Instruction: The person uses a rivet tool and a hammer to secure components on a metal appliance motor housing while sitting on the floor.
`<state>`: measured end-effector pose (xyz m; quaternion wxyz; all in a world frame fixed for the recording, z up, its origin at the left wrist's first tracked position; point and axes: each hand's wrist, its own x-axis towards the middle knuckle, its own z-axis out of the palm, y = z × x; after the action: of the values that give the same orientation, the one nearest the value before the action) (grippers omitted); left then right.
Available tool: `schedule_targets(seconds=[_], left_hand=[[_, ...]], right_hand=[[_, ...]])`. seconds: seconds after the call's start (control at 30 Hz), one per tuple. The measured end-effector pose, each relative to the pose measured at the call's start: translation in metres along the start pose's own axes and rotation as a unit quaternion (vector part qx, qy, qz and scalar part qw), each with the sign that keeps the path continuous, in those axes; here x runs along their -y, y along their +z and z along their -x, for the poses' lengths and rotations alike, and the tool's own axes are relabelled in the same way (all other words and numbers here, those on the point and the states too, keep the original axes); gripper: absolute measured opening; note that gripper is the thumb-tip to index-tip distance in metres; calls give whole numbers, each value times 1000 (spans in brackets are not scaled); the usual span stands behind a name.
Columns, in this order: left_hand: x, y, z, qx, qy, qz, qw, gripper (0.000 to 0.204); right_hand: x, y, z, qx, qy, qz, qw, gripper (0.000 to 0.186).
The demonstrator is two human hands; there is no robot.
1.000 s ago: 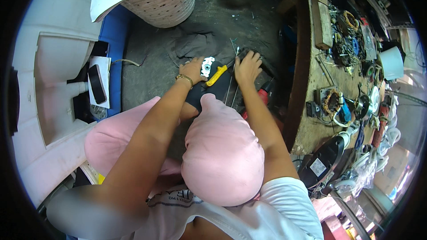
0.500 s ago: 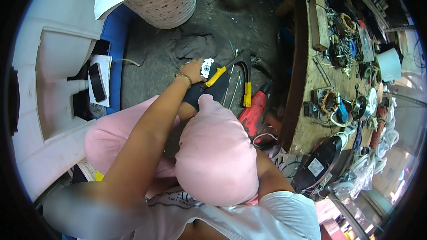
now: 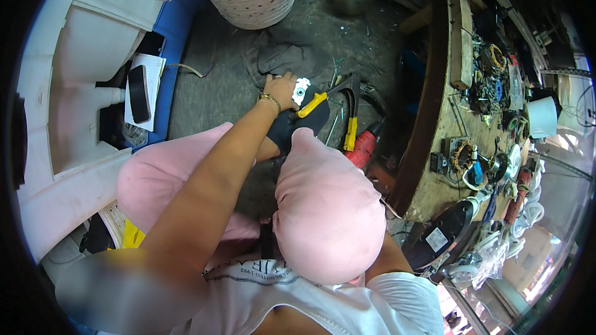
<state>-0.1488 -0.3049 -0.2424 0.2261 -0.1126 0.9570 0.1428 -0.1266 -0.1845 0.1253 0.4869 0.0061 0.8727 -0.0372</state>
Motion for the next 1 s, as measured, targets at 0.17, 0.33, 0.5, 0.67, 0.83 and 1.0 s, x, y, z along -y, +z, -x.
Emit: schedule_targets(seconds=[0.17, 0.33, 0.5, 0.67, 0.83, 1.0], left_hand=[[-3, 0, -5, 3, -15, 33, 999, 86], [5, -12, -10, 83, 7, 58, 995, 84], [15, -5, -12, 103, 5, 96, 990, 79], [18, 1, -20, 109, -21, 131, 985, 69], [12, 3, -24, 117, -40, 146, 981, 62], [16, 6, -27, 114, -37, 150, 981, 58]], right_hand=[[-8, 10, -15, -28, -1, -27, 999, 32], [-114, 48, -33, -80, -111, -2, 991, 38], [-213, 68, -40, -131, -199, -9, 971, 45], [-219, 43, -46, -126, -215, -3, 968, 57], [-179, 36, -97, -65, -123, 118, 983, 56], [-176, 41, -115, -54, -184, -3, 981, 56]])
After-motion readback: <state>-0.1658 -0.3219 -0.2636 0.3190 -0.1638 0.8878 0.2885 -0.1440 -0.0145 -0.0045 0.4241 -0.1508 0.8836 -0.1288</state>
